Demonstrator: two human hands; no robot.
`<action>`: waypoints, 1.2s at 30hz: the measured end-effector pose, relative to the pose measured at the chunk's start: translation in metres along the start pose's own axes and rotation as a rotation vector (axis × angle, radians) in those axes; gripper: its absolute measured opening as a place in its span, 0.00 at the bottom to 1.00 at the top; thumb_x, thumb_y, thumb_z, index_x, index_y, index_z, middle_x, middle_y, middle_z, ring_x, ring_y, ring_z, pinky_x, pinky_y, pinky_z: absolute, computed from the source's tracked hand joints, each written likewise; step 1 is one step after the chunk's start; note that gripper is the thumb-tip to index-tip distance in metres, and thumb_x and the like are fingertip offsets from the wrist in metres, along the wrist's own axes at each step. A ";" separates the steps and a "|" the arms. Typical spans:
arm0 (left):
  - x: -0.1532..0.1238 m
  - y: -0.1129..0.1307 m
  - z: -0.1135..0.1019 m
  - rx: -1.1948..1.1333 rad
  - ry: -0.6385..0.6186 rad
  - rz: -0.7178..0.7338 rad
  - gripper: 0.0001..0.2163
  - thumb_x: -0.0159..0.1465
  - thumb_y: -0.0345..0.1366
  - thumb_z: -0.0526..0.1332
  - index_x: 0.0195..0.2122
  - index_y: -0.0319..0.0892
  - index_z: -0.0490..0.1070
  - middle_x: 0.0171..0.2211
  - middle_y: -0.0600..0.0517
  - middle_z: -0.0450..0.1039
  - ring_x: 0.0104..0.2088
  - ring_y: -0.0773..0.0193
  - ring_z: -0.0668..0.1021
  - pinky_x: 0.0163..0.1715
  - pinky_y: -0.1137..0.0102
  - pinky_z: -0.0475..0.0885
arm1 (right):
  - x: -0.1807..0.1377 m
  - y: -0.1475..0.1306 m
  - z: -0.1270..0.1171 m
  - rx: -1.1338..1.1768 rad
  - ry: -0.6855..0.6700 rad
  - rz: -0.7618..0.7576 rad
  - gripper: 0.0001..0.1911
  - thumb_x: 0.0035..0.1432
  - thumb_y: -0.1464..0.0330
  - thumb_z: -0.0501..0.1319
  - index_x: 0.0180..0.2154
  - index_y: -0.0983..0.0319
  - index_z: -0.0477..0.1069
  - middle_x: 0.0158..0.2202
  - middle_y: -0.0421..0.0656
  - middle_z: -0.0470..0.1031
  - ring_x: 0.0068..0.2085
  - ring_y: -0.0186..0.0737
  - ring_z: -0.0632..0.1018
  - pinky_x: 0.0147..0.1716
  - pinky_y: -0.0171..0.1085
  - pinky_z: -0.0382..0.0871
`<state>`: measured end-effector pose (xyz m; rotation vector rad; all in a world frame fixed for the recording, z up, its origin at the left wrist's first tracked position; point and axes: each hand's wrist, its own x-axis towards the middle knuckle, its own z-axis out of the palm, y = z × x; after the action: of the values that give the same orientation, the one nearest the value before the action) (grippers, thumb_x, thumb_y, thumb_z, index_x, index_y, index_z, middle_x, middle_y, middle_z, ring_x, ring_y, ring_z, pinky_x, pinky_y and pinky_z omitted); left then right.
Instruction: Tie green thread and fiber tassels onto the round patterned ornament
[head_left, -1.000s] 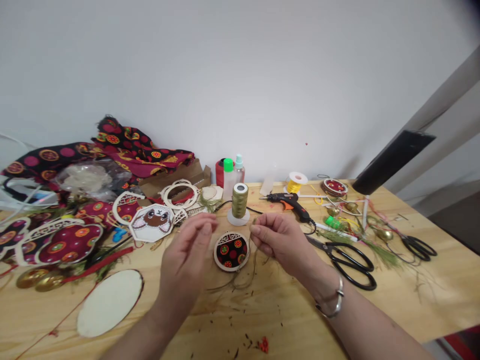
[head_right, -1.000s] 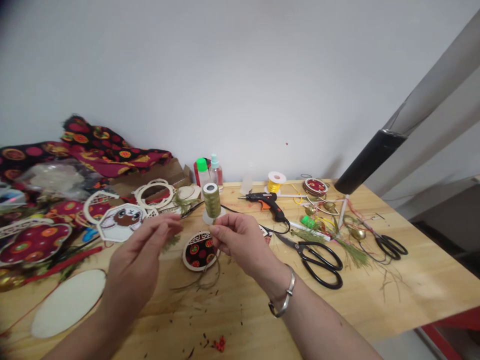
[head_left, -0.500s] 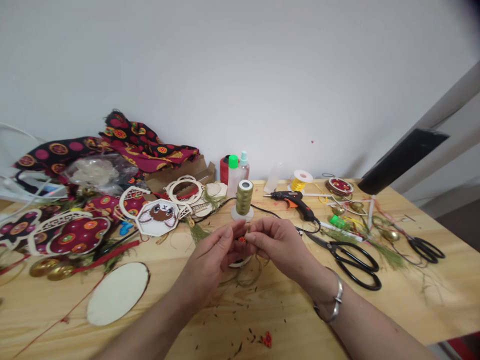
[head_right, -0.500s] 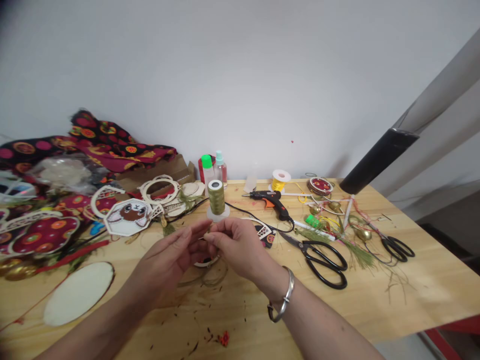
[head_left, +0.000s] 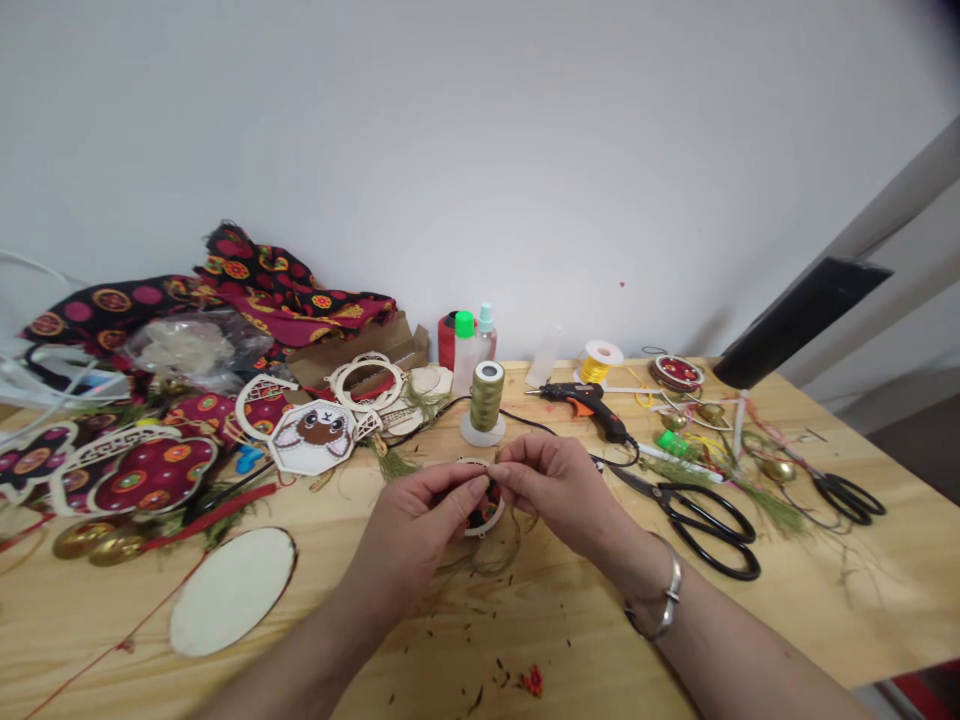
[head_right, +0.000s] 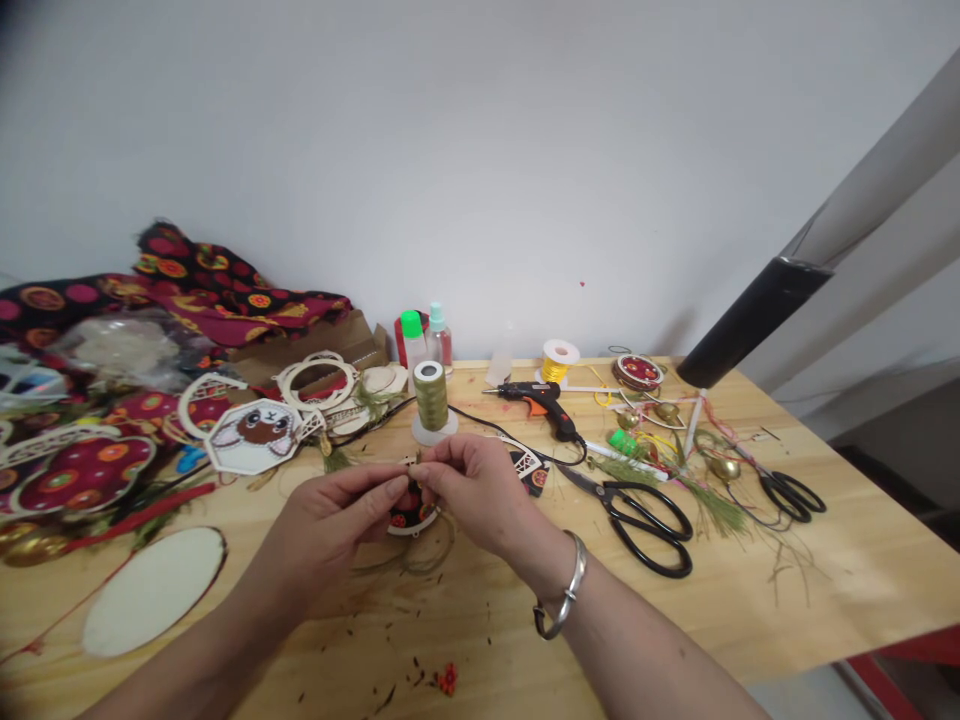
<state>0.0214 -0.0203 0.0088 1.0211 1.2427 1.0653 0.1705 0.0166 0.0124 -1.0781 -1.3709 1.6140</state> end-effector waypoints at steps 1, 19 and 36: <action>0.000 0.001 0.000 0.006 0.015 0.000 0.09 0.52 0.39 0.66 0.31 0.40 0.79 0.20 0.54 0.71 0.19 0.72 0.64 0.19 0.76 0.58 | 0.000 0.001 0.000 -0.011 0.006 0.002 0.08 0.46 0.67 0.62 0.21 0.64 0.66 0.17 0.35 0.65 0.19 0.26 0.63 0.20 0.30 0.55; 0.007 -0.006 -0.002 -0.356 -0.150 -0.267 0.08 0.49 0.35 0.68 0.27 0.35 0.76 0.19 0.54 0.67 0.16 0.78 0.59 0.14 0.80 0.44 | -0.001 -0.004 0.001 0.137 -0.084 0.054 0.12 0.44 0.65 0.66 0.21 0.65 0.65 0.15 0.34 0.66 0.16 0.23 0.61 0.15 0.27 0.50; 0.007 -0.010 -0.005 -0.239 -0.103 -0.176 0.06 0.50 0.34 0.66 0.26 0.37 0.77 0.20 0.52 0.72 0.19 0.73 0.67 0.16 0.78 0.53 | -0.002 -0.004 0.001 0.137 -0.096 0.082 0.14 0.42 0.62 0.68 0.22 0.65 0.67 0.15 0.34 0.67 0.16 0.23 0.61 0.14 0.27 0.50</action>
<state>0.0173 -0.0155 -0.0029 0.7598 1.0717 0.9844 0.1707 0.0154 0.0161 -0.9984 -1.2702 1.8129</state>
